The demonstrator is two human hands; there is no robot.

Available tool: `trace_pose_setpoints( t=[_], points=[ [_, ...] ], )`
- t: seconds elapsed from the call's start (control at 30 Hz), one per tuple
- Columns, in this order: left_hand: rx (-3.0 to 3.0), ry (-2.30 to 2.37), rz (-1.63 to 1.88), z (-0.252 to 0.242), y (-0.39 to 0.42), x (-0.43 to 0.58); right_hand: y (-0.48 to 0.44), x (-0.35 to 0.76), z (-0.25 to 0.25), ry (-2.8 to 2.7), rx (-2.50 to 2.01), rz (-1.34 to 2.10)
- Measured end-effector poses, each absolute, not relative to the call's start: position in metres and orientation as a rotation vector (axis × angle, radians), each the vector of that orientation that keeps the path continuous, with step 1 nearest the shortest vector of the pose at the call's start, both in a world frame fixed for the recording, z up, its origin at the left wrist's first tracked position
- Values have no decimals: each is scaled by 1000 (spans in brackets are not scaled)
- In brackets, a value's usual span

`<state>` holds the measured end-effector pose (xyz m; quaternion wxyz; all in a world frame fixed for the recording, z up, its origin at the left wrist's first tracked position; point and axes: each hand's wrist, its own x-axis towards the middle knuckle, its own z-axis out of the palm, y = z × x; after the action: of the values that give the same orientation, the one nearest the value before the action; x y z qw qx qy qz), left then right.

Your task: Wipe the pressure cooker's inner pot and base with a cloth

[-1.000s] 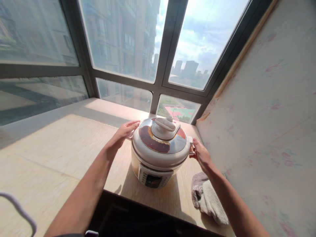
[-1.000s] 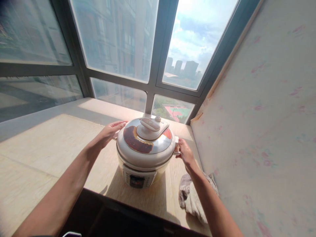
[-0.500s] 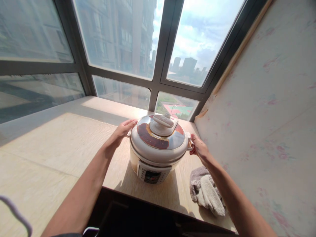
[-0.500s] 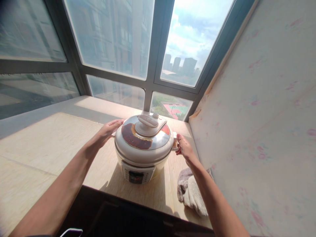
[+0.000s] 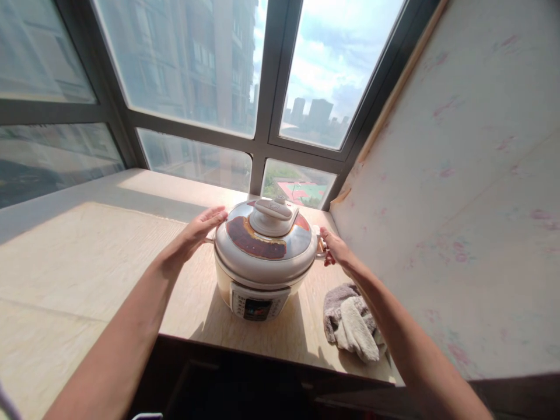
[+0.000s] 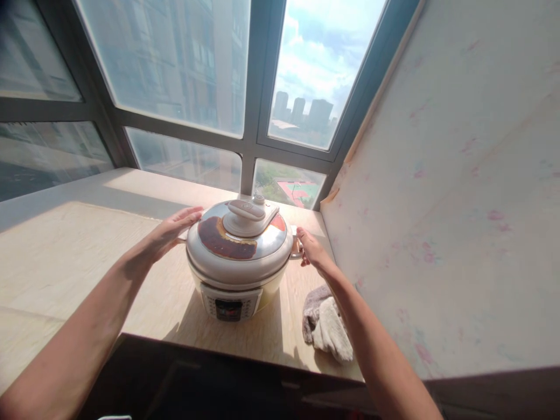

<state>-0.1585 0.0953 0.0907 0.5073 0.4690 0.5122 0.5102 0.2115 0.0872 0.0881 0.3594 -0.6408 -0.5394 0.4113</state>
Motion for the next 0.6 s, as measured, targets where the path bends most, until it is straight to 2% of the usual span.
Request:
trace_pose_setpoints(
  t=[0.37, 0.6],
  points=[
    [1250, 1102, 1013, 101, 99, -178, 103, 211, 107, -1496, -1865, 1118],
    [1381, 1085, 947, 107, 90, -175, 114, 206, 110, -1571, -2021, 1023]
  ],
)
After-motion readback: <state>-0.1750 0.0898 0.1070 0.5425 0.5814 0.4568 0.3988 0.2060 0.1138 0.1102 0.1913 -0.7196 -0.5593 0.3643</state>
